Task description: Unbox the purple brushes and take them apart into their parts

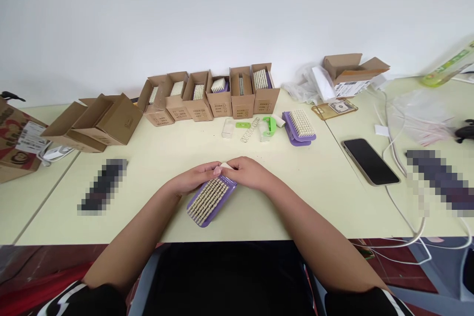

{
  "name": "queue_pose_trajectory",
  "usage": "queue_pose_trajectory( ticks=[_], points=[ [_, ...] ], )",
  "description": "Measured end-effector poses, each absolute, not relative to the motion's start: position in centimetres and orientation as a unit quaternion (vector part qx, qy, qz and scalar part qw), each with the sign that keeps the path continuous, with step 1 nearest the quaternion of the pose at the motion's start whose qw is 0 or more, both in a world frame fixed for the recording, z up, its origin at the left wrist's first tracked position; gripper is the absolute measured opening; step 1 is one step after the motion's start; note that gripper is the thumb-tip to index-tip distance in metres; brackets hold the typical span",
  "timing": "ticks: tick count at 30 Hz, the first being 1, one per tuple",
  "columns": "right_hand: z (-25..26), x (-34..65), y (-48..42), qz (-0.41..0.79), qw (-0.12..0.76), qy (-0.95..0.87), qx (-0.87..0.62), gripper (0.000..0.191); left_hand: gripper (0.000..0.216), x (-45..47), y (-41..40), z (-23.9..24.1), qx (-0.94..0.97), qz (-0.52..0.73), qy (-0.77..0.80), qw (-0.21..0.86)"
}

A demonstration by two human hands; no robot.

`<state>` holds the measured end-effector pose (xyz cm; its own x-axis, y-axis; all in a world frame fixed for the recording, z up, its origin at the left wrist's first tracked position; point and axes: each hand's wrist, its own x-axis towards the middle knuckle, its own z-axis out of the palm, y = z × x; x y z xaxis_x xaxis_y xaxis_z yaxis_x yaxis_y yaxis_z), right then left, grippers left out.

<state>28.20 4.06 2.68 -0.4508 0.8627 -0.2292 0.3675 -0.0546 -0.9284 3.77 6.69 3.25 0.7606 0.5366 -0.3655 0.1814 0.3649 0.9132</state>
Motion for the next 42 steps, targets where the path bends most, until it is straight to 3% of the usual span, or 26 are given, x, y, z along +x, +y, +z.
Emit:
queue_pose_trajectory(
  ticks=[6,10,16,22,26,34,39,42],
  points=[
    [2.0,28.4,4.9,0.524,0.360,-0.567,-0.524,0.062,0.089,3.1,7.4,4.7,0.675,0.186,0.314,0.641],
    [1.8,28.5,5.2,0.499,0.370,-0.562,-0.546,0.066,0.104,3.0,6.3,6.7,0.718,0.132,0.381,0.567],
    [1.7,28.7,5.3,0.547,0.319,-0.576,-0.517,0.062,0.075,3.5,5.0,8.0,0.769,0.116,0.404,0.481],
    [1.3,28.0,5.0,0.521,0.354,-0.552,-0.546,0.066,0.090,4.1,4.6,7.7,0.817,0.115,0.426,0.370],
    [1.2,27.2,4.8,0.527,0.400,-0.532,-0.529,0.065,0.076,4.9,4.0,7.0,0.822,0.122,0.467,0.302],
    [0.8,26.2,4.9,0.548,0.476,-0.477,-0.496,0.063,0.071,5.3,4.3,6.2,0.818,0.163,0.472,0.286],
    [1.0,26.6,4.8,0.533,0.462,-0.501,-0.501,0.066,0.070,5.2,4.3,7.0,0.822,0.158,0.456,0.301],
    [1.5,27.3,4.4,0.496,0.443,-0.562,-0.492,0.065,0.072,4.8,4.3,8.2,0.814,0.164,0.420,0.366]
  ],
)
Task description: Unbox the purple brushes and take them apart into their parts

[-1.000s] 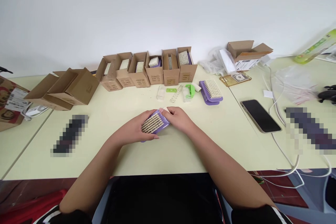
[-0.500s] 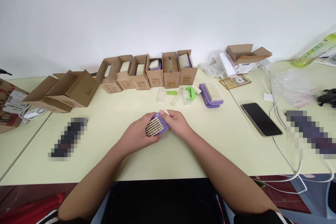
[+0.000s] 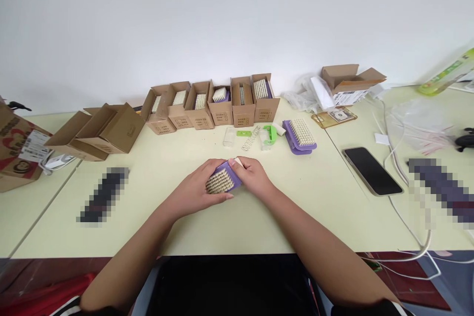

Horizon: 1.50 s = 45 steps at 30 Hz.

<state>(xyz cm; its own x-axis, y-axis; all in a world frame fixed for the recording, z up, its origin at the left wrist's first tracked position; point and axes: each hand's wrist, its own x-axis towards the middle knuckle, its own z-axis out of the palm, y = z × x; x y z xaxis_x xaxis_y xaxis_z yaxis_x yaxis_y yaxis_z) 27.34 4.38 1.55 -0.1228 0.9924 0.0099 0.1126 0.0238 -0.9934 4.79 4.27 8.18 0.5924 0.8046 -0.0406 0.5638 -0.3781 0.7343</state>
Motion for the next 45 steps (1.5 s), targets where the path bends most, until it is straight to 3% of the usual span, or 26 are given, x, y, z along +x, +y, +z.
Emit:
queue_pose_trajectory(
  ticks=[6,12,18,23,28,34,45],
  points=[
    [3.1,28.0,3.5,0.374,0.409,-0.699,-0.452,0.057,0.036,4.5,5.6,9.1,0.783,0.229,0.333,0.474],
    [3.9,28.6,3.4,0.323,0.378,-0.752,-0.434,0.053,0.023,5.5,6.1,9.6,0.770,0.231,0.344,0.485],
    [4.2,29.1,3.0,0.265,0.366,-0.798,-0.400,0.045,0.017,5.5,5.9,12.9,0.765,0.176,0.345,0.515],
    [4.8,29.3,2.5,0.238,0.348,-0.819,-0.390,0.044,0.014,5.7,5.4,14.9,0.787,0.142,0.370,0.472],
    [5.3,29.4,2.4,0.242,0.338,-0.824,-0.385,0.046,0.014,6.1,4.8,15.9,0.819,0.112,0.382,0.413],
    [5.5,29.6,2.3,0.259,0.324,-0.831,-0.371,0.040,0.008,6.7,4.7,16.4,0.809,0.099,0.406,0.414],
    [5.0,28.4,2.6,0.300,0.344,-0.793,-0.404,0.045,0.013,7.7,4.5,16.7,0.780,0.105,0.469,0.400]
  ],
)
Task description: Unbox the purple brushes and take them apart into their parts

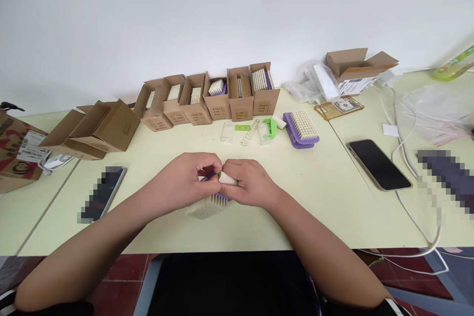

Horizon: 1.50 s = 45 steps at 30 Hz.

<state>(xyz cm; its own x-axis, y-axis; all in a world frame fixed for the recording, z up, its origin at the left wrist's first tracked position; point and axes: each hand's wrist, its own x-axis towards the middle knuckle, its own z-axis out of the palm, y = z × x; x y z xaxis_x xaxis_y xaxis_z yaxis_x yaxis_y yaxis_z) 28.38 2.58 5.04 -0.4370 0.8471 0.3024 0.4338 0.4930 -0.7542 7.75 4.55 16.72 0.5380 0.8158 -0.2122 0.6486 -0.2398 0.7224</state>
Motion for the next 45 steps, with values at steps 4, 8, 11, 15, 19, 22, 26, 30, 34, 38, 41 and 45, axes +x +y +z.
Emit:
queue_pose_trajectory(
  ticks=[4,8,11,15,19,22,26,30,34,38,41,45],
  points=[
    [3.8,27.8,3.1,0.366,0.353,-0.745,-0.431,0.053,0.008,7.1,6.9,15.2,0.739,0.087,0.459,0.486],
    [2.3,27.1,4.0,0.469,0.362,-0.679,-0.433,0.061,0.017,6.8,9.7,11.9,0.680,0.083,0.419,0.596],
    [1.5,26.9,4.6,0.535,0.364,-0.633,-0.426,0.062,0.024,6.7,10.3,9.0,0.618,0.116,0.420,0.654],
    [0.9,26.9,5.2,0.569,0.365,-0.602,-0.425,0.062,0.035,5.6,9.7,6.9,0.580,0.156,0.425,0.677],
    [0.9,27.1,5.4,0.567,0.379,-0.585,-0.439,0.062,0.064,3.8,9.7,6.9,0.647,0.102,0.340,0.674],
    [1.1,27.2,5.4,0.560,0.387,-0.583,-0.444,0.062,0.077,3.2,10.0,6.9,0.668,0.071,0.317,0.670],
    [1.3,27.0,5.2,0.534,0.391,-0.584,-0.470,0.063,0.068,3.3,10.2,6.2,0.670,0.090,0.327,0.660],
    [1.2,26.5,5.0,0.510,0.416,-0.565,-0.499,0.066,0.065,3.4,10.3,5.4,0.657,0.105,0.323,0.674],
    [0.9,26.9,5.3,0.495,0.461,-0.503,-0.539,0.071,0.062,3.2,10.6,4.9,0.624,0.113,0.321,0.703],
    [1.2,28.0,5.9,0.524,0.494,-0.441,-0.536,0.070,0.063,3.4,10.7,4.2,0.584,0.109,0.326,0.735],
    [1.5,28.6,6.2,0.517,0.492,-0.419,-0.561,0.066,0.063,3.8,10.7,3.4,0.564,0.109,0.331,0.749],
    [1.2,29.7,6.6,0.439,0.462,-0.479,-0.603,0.060,0.061,4.1,10.4,3.0,0.542,0.132,0.345,0.755]
  ],
)
